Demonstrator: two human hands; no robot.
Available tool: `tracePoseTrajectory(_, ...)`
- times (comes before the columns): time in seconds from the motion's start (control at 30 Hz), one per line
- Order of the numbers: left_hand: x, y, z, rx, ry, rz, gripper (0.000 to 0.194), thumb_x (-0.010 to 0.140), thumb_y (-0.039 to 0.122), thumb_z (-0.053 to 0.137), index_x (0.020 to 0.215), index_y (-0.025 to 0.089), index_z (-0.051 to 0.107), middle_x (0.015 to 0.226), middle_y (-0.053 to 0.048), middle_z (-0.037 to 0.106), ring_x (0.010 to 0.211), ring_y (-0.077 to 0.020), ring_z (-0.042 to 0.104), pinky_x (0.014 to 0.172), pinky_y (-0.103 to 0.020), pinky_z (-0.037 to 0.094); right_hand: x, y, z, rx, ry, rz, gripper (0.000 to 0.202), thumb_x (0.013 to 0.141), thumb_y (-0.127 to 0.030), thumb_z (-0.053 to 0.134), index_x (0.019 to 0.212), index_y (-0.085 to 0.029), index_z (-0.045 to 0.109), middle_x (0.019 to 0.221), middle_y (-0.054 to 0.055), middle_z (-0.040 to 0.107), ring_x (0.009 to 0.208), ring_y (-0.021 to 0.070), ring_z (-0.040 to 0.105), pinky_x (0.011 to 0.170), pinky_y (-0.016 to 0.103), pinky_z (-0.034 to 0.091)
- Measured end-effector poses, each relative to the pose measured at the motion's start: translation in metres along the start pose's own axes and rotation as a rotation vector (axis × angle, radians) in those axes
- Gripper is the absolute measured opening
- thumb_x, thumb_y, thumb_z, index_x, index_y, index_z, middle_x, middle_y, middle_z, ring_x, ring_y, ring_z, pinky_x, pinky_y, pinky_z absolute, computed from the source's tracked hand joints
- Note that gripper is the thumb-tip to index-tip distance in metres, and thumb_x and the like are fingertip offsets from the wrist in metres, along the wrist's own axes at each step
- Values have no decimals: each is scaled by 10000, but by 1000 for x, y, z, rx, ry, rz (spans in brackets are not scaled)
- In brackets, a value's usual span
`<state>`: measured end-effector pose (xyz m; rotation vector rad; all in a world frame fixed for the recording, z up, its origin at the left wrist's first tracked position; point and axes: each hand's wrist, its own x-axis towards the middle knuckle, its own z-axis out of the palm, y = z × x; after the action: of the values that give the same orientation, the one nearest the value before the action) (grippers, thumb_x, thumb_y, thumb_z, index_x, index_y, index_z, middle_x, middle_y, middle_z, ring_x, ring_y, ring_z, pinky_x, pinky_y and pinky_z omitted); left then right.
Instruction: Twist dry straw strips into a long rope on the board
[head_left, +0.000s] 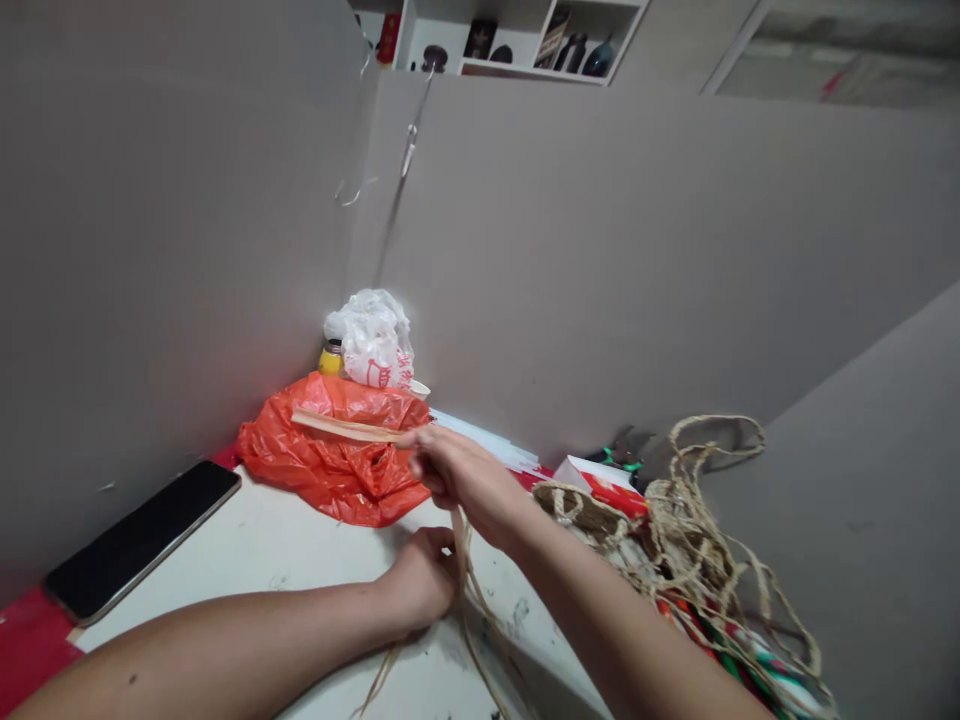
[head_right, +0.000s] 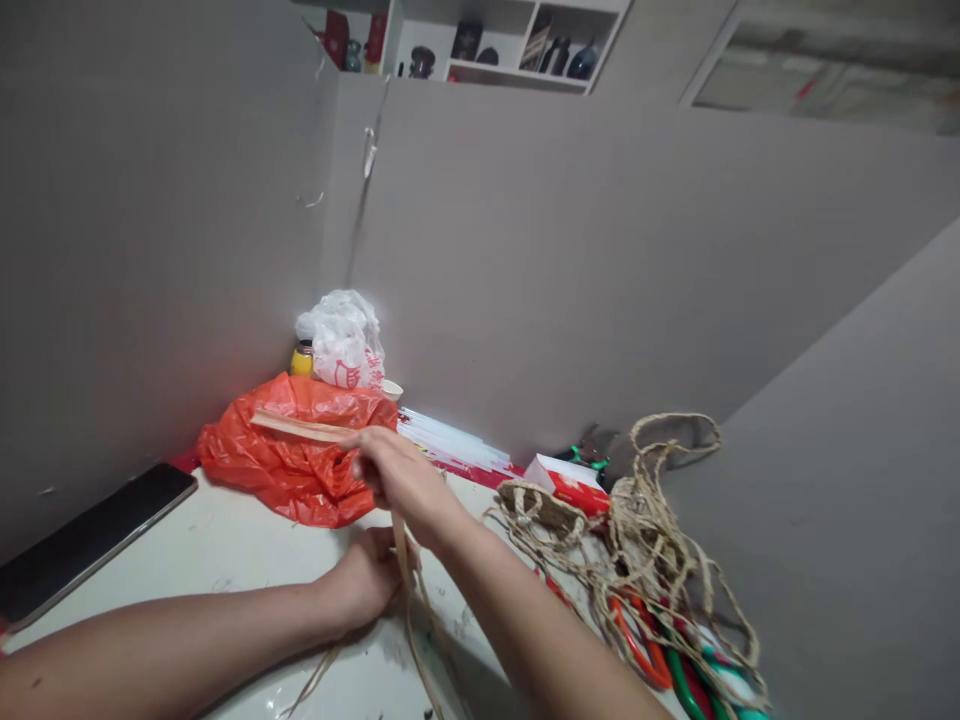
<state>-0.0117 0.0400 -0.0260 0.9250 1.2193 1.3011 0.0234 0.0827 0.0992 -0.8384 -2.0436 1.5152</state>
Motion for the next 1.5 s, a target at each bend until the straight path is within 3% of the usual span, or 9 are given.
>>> tracePoseTrajectory(0.07, -4, 3, -1, 16, -24, -21, 92, 691, 218, 552, 619, 170, 519, 451, 46, 435, 414, -82, 335, 448, -225, 242, -30, 9, -22, 195, -13, 62, 337, 860, -415, 429, 974, -169, 628, 784, 35, 557, 633, 121, 489, 549, 223, 396)
tracePoseTrajectory(0.2, -7, 6, -5, 27, -85, -33, 123, 756, 284, 497, 681, 189, 476, 400, 84, 374, 375, -75, 300, 431, -209, 215, -86, 22, -52, 52, 43, 125, 383, 840, -494, 502, 890, -168, 697, 732, 32, 517, 674, 127, 474, 586, 222, 406)
tracePoseTrajectory(0.37, -7, 8, -6, 134, -75, -40, 195, 779, 361, 491, 695, 184, 488, 390, 68, 436, 374, -77, 335, 436, -200, 241, -119, 32, -60, 346, -56, 378, 438, 774, -554, 571, 934, -164, 687, 584, -43, 377, 416, 41, 164, 365, 186, 152)
tracePoseTrajectory(0.57, -6, 7, -6, 33, -73, -65, 192, 746, 357, 524, 687, 178, 485, 437, 46, 492, 398, -86, 407, 447, -198, 295, -100, 76, -38, 273, -19, 286, 386, 622, -412, 765, 894, -151, 685, 754, 28, 625, 599, 97, 484, 568, 212, 390)
tracePoseTrajectory(0.7, -2, 5, -7, -18, -21, -56, 187, 732, 346, 536, 682, 175, 478, 466, 35, 519, 410, -87, 431, 445, -191, 296, -84, 101, -20, 266, 88, 193, 365, 652, -375, 749, 904, -152, 609, 801, 22, 616, 634, 102, 506, 606, 220, 406)
tracePoseTrajectory(0.87, -1, 5, -8, -40, 24, -44, 202, 718, 355, 562, 695, 170, 483, 527, 25, 550, 460, -90, 466, 460, -183, 300, -83, 94, -9, 296, 274, 104, 328, 668, -341, 744, 878, -188, 544, 676, -42, 520, 582, 83, 460, 554, 187, 377)
tracePoseTrajectory(1.07, -4, 6, -7, -29, 0, -61, 179, 716, 327, 560, 699, 167, 482, 542, 20, 552, 478, -96, 475, 465, -188, 304, -90, 93, -11, 374, 176, 176, 348, 657, -311, 748, 946, -184, 602, 878, 27, 609, 757, 124, 554, 689, 221, 435)
tracePoseTrajectory(1.33, -7, 5, -4, -27, -13, -27, 121, 723, 278, 546, 698, 167, 505, 531, 23, 550, 473, -97, 483, 489, -202, 351, -95, 104, -9, -176, 266, -76, 308, 791, -199, 554, 1098, -185, 568, 739, 1, 546, 635, 117, 495, 607, 222, 422)
tracePoseTrajectory(1.5, -10, 7, -1, -39, -41, -42, 75, 626, 104, 472, 664, 165, 494, 517, 22, 548, 476, -102, 508, 472, -193, 350, -97, 111, -5, -400, 269, -230, 377, 766, -122, 540, 1135, -195, 547, 897, 49, 610, 724, 141, 531, 691, 270, 433)
